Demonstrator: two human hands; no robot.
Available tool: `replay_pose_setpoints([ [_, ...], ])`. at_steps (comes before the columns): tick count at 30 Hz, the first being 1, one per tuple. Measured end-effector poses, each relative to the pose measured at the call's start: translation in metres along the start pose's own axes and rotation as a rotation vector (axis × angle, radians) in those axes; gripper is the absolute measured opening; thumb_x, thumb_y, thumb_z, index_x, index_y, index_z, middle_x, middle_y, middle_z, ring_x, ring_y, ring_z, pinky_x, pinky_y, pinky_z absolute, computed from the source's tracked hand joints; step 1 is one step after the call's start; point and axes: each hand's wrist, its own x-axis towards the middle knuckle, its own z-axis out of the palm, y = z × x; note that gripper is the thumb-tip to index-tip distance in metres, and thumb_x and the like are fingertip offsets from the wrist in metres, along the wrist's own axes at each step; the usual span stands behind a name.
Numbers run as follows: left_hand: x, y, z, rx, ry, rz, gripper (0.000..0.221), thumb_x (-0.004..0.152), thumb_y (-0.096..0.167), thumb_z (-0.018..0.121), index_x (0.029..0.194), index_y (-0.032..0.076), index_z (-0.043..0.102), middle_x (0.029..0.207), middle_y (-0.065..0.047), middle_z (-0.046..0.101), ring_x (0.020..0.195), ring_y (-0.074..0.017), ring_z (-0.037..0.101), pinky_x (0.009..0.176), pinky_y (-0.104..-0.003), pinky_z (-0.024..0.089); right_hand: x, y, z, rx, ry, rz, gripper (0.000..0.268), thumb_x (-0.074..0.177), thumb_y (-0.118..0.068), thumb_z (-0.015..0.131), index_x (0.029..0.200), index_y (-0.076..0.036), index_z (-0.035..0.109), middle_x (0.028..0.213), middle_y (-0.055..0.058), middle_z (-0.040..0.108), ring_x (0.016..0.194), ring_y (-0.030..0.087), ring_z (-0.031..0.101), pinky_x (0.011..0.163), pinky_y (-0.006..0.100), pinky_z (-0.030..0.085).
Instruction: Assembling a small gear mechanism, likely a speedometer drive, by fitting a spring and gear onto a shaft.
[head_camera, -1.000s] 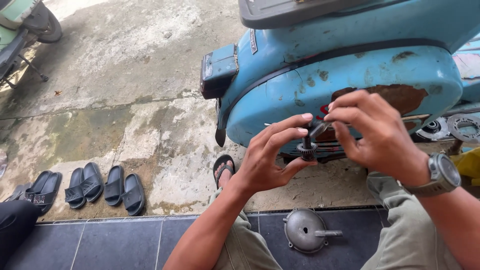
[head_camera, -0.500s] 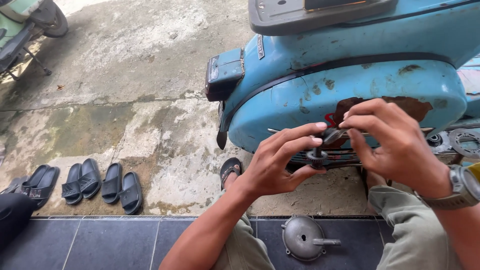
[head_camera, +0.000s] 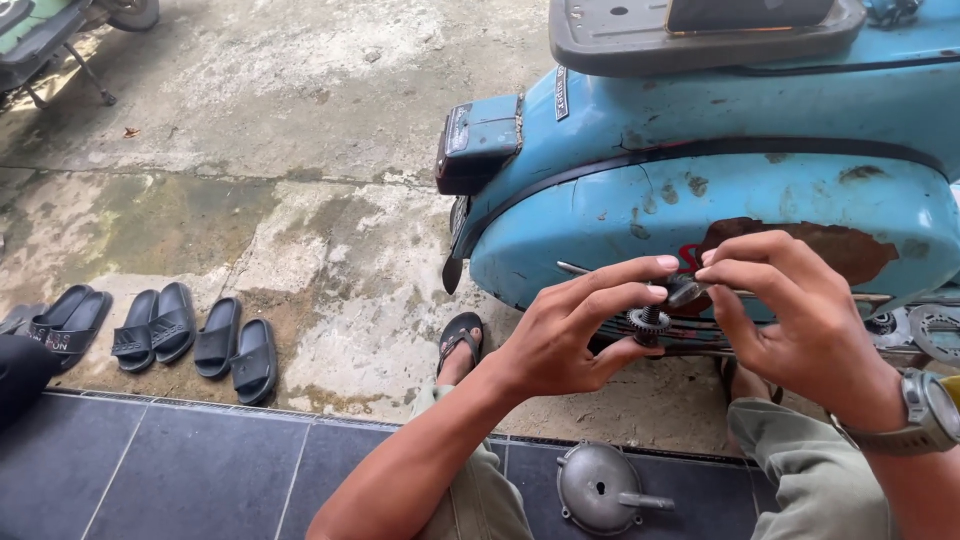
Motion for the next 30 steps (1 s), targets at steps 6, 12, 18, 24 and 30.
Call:
replay_pose_setpoints([
  [6,-0.002,0.004,-0.004,0.045,0.012,-0.014,0.05,0.108,0.025,0.072,0.147,0.018,0.042,0.156,-0.01,0.054,0.142,-0.0283,0.065,0.111,-0.039,0.058,0.005,0.001,0.0,0.013,0.012,-0.018,0.013,0.098,-0.002,0.063,0.111,0.0,0.066,0.115,0.021,0.065,0.103,0.033,0.068,0.092,0.045,0.058],
  [12,-0.001,0.003,-0.002,0.077,0.038,0.007,0.053,0.106,0.029,0.074,0.146,0.019,0.041,0.154,-0.009,0.056,0.126,-0.0287,0.073,0.103,-0.039,0.058,0.004,0.007,-0.001,-0.018,-0.005,-0.009,0.014,0.099,-0.002,0.063,0.112,-0.003,0.066,0.116,0.019,0.066,0.104,0.034,0.067,0.092,0.047,0.057],
  [18,-0.001,0.0,0.002,0.083,0.013,-0.007,0.051,0.106,0.03,0.075,0.144,0.018,0.044,0.154,-0.008,0.055,0.118,-0.0291,0.074,0.101,-0.039,0.056,-0.004,0.003,0.002,-0.034,-0.034,0.009,0.018,0.098,-0.007,0.065,0.115,-0.009,0.066,0.118,0.015,0.067,0.105,0.031,0.067,0.091,0.043,0.054],
  [24,0.002,0.0,0.003,0.043,-0.007,-0.011,0.054,0.106,0.03,0.076,0.147,0.019,0.042,0.157,-0.007,0.053,0.123,-0.0296,0.073,0.104,-0.04,0.056,0.003,0.007,-0.006,0.0,0.002,0.015,0.012,0.099,0.001,0.062,0.11,0.0,0.065,0.115,0.02,0.066,0.104,0.033,0.067,0.094,0.045,0.057],
  [30,0.007,0.001,0.007,0.03,0.016,0.017,0.054,0.105,0.03,0.075,0.146,0.018,0.042,0.154,-0.01,0.056,0.128,-0.0301,0.072,0.107,-0.04,0.056,-0.002,0.013,-0.006,-0.054,-0.029,-0.003,0.014,0.098,-0.006,0.064,0.112,-0.004,0.065,0.116,0.017,0.067,0.105,0.033,0.068,0.093,0.045,0.057],
])
